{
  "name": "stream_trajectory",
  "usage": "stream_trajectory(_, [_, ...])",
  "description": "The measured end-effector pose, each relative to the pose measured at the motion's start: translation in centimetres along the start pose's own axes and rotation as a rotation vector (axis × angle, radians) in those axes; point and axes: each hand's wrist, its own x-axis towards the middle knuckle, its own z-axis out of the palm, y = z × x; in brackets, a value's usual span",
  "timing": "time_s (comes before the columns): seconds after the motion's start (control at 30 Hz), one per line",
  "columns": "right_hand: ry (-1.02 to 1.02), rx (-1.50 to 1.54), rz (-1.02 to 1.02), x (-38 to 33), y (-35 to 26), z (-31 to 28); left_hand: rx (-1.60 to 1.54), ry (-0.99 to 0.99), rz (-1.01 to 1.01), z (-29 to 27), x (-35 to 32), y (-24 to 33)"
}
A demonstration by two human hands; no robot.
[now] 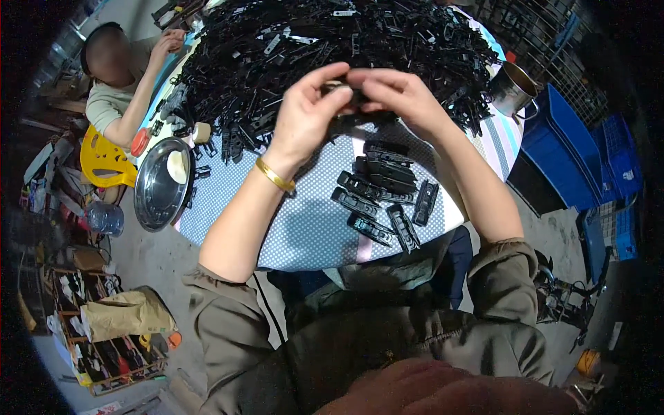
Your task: Sorting through a large pile of small black plastic parts on a workbench.
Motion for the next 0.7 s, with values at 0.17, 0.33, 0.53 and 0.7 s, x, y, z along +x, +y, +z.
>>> stream_trajectory(0.17, [-0.059,-0.250,-0.053,-0.6,-1.6,-0.8,0.026,-0.089,-0.008,0.4,-0.5,0.8])
stream_trajectory(0.33, [-0.061,-0.224,-0.060,-1.1,-2.3,-0.5,-0.065,-0.096,-0.005,0.2,-0.4,1.2])
stream_trajectory(0.53, [-0.032,-0.231,-0.127,-1.1,-2.1,-0.8,-0.139,-0.121,-0.027,0.1,-0.4,1.2])
stream_trajectory(0.7, [0.033,-0.160,-0.092,-0.3,-2.7,-4.5,0.143,-0.242,0.082,0.1,-0.8,1.2])
